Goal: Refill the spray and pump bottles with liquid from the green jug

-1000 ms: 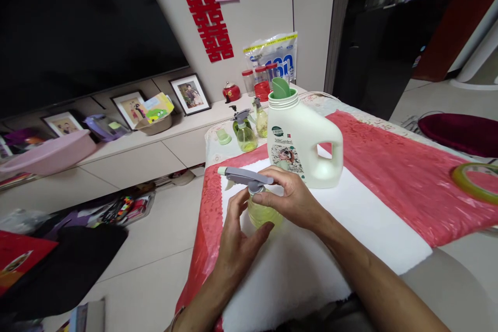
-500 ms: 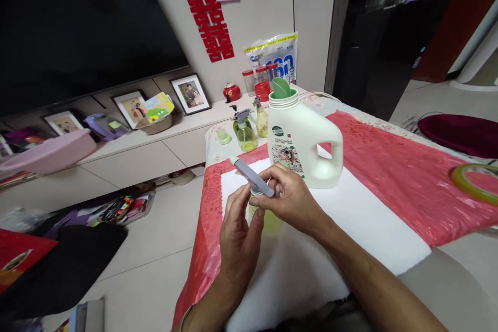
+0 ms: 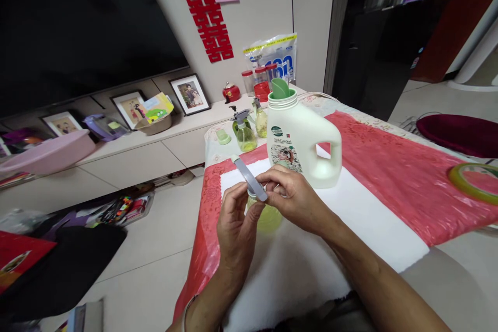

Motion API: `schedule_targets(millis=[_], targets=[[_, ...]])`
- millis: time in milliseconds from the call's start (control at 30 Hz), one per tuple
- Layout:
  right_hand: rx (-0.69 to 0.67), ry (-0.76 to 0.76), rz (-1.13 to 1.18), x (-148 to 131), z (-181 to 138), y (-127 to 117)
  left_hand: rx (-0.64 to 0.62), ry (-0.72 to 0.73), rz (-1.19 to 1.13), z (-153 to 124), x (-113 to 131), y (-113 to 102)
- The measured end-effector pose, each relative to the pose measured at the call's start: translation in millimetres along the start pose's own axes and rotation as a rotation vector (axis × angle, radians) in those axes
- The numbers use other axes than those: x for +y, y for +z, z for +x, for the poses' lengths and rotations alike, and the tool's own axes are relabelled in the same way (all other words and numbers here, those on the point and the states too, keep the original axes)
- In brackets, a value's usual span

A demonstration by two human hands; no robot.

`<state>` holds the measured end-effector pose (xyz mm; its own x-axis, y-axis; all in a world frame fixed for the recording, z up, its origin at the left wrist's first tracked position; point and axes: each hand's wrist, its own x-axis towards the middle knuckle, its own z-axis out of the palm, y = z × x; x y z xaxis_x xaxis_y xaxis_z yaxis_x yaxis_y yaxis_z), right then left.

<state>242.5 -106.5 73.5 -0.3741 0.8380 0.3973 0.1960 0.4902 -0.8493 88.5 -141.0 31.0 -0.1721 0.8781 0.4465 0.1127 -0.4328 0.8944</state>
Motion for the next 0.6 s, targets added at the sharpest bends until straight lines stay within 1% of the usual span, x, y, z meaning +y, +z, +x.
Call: schedule_targets(millis=[133, 200, 300, 400, 467, 533, 600], targets=[[-0.021, 0.049, 0.044, -1.0, 0.4, -2.1, 0.007, -0.115, -0.169, 6.5, -1.7, 0.1], [-0.053, 0.074, 0.087, -0.7, 0.0, -3.0, -0.005, -0.132, -0.209, 8.4, -1.7, -1.1], [-0.07, 0.117, 0.155, 0.2, -0.8, -2.8, -0.028, -0.084, -0.188, 9.1, 0.1, -4.5], [-0.055, 0.126, 0.151, 1.4, -0.9, -2.2, -0.048, -0.009, -0.072, 8.3, 3.3, -7.3], [-0.053, 0.105, 0.119, 2.2, -0.7, -2.2, -0.051, 0.038, 0.014, 7.5, 5.2, -7.1], [-0.05, 0.073, 0.087, 3.2, -0.6, -2.1, -0.033, 0.047, 0.04, 6.6, 6.7, -4.9], [-0.03, 0.055, 0.075, 4.3, -0.8, -1.2, 0.001, 0.024, 0.014, 5.3, 7.9, -1.8]])
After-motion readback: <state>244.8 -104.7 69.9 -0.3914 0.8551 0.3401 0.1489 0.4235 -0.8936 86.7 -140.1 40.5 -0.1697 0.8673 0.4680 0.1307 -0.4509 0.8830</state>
